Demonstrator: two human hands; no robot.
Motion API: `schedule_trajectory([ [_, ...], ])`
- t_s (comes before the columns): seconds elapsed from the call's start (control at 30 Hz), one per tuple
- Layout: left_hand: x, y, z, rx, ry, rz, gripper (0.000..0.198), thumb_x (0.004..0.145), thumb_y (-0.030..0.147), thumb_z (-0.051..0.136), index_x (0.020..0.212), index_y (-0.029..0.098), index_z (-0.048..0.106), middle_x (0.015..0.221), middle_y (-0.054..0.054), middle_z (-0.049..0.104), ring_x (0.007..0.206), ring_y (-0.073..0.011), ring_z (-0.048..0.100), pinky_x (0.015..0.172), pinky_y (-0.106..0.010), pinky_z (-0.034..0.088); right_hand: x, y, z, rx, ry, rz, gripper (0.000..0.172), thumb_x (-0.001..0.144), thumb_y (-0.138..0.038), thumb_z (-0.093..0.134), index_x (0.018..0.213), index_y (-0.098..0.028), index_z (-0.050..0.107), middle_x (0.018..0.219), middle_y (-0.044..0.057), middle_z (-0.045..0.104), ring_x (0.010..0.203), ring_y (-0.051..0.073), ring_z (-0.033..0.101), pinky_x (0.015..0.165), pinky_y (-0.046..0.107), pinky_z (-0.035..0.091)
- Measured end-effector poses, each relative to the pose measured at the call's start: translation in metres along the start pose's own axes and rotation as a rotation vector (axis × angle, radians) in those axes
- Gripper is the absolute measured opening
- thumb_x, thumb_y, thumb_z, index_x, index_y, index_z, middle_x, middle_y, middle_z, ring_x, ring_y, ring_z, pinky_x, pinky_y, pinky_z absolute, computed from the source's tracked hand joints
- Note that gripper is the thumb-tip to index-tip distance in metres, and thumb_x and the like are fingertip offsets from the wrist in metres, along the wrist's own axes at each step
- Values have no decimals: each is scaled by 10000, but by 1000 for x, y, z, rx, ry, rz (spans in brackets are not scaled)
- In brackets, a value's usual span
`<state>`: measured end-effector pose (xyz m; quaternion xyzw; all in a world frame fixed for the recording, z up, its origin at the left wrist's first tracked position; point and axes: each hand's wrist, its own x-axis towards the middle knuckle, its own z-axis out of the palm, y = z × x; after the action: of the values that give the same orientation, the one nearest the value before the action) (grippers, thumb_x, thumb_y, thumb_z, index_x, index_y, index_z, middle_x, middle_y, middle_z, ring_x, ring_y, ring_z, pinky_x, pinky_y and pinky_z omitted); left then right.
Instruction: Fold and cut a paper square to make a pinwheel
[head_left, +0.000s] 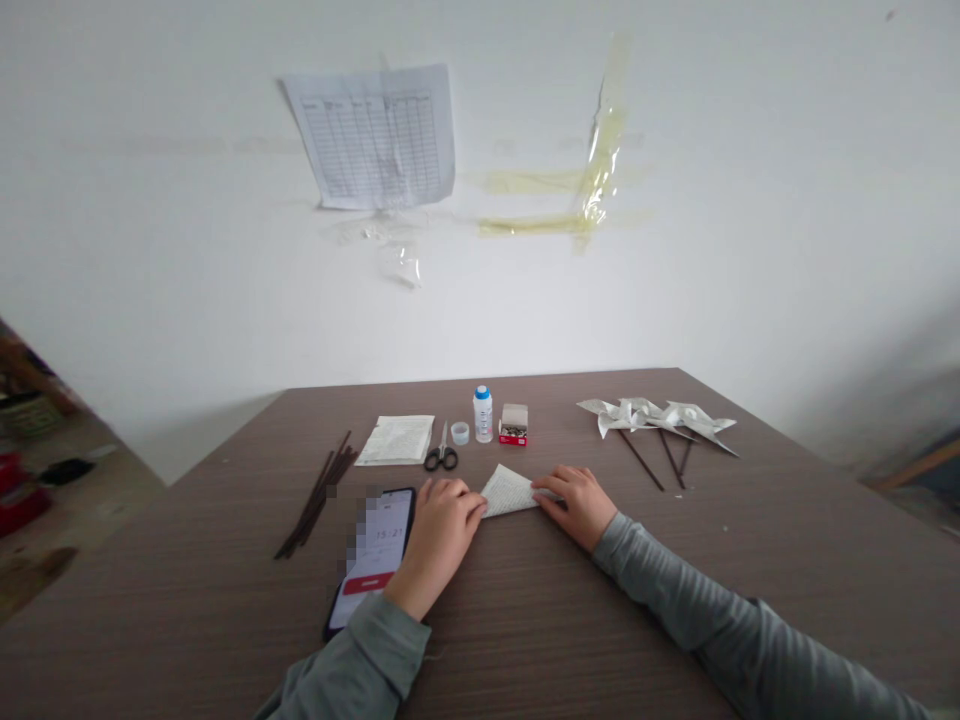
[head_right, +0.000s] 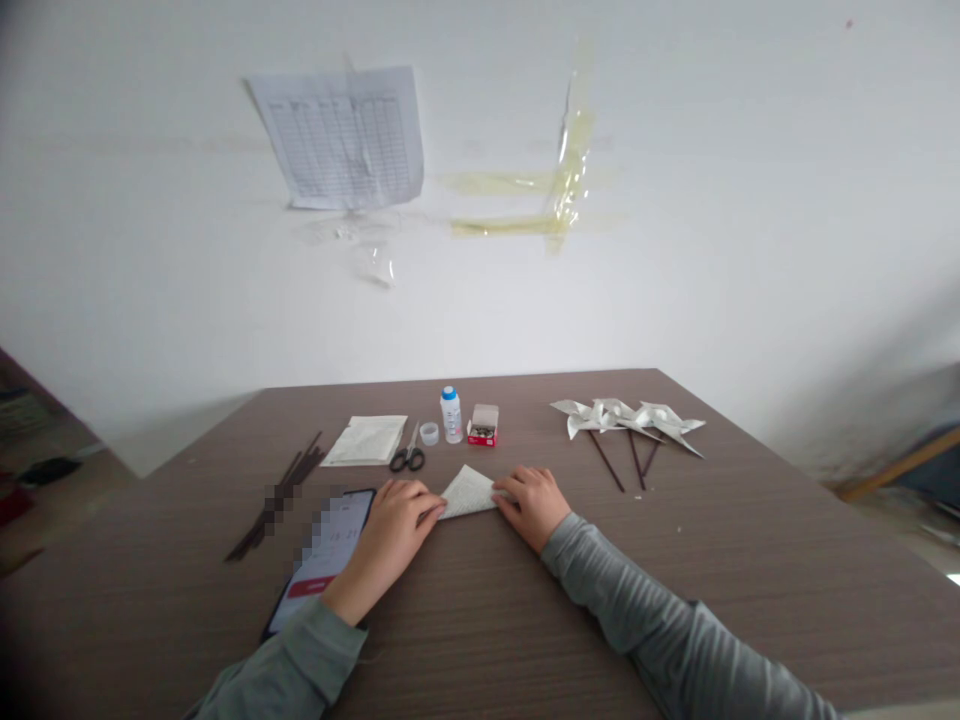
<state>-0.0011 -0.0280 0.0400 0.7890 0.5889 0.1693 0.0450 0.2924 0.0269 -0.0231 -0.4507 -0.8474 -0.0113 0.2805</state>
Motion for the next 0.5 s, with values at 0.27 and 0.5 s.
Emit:
schedule_trajectory([
  [0.27, 1, 3, -4, 3, -13, -15, 317, 1217, 169, 780, 1188, 310, 1062, 1202, -99, 950, 1263, -361, 851, 1297, -591, 584, -2, 1, 4, -10, -51, 33, 264, 1258, -294, 785, 1372, -291, 1023, 1183, 103, 943, 1121, 289, 902, 1110, 458, 715],
  [0.5, 0, 7, -9, 9, -42, -23, 339, 1230, 179, 742, 1198, 291, 1061, 1227, -115, 947, 1304, -376, 836, 1304, -607, 587, -2, 0, 7, -13, -38, 33, 267, 1262, -310, 791, 1377, -304, 1031, 1140, 94, 903, 1081, 277, 868, 1075, 449, 710],
])
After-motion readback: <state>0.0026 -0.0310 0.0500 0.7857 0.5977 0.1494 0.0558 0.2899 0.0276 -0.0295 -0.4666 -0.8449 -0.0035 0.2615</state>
